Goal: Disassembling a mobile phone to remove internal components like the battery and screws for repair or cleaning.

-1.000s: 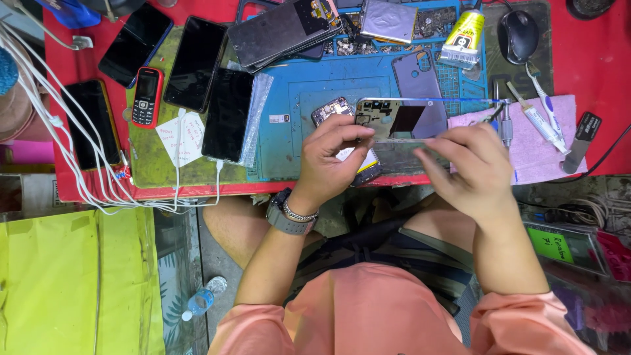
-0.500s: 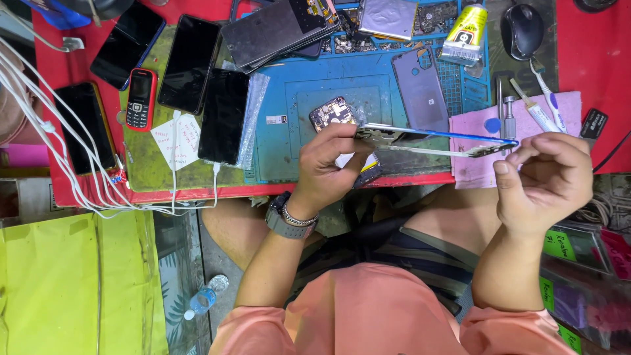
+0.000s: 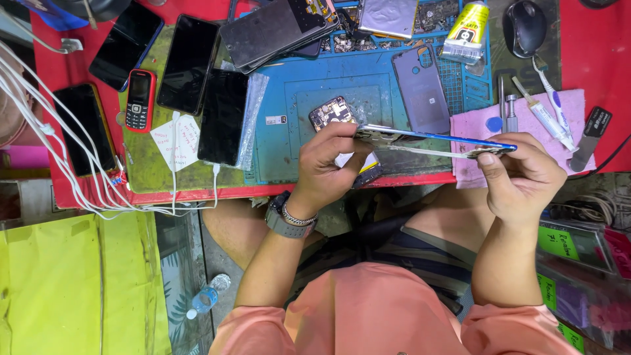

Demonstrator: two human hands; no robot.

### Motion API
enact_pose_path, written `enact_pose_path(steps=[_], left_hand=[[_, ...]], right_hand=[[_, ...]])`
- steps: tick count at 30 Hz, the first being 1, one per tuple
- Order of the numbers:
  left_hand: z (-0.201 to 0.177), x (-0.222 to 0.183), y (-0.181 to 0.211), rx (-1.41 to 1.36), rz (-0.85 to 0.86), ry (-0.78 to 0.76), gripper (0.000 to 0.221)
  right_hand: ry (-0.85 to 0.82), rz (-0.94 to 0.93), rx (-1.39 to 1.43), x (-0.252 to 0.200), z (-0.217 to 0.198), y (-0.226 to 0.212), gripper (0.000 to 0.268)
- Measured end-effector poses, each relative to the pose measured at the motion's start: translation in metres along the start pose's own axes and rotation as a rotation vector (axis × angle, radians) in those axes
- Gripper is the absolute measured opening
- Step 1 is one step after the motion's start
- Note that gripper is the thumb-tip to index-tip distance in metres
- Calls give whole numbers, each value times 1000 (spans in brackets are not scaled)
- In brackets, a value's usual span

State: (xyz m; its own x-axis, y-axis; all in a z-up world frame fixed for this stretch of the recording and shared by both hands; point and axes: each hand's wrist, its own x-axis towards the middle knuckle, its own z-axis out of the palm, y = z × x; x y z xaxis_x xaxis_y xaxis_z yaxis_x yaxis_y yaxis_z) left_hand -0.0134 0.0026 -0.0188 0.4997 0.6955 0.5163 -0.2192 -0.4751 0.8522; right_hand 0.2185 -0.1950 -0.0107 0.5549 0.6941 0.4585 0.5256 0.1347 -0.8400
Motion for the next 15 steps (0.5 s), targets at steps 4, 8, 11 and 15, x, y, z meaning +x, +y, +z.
enact_pose_path(steps=[4,8,11,15], left_hand=[[0,0,-1,4,-15,6,19],[-3,9,10,28,-19,-48,21],[-5,11,6,98,26,-124,27],[-5,9,-5,197,130,-205,38]], right_hand=[[-8,-4,-4,1,1,-2,12],[8,77,20,-1,1,3,13],[4,150,66,5,4,0,16],[8,269,121,17,11,-7,16]])
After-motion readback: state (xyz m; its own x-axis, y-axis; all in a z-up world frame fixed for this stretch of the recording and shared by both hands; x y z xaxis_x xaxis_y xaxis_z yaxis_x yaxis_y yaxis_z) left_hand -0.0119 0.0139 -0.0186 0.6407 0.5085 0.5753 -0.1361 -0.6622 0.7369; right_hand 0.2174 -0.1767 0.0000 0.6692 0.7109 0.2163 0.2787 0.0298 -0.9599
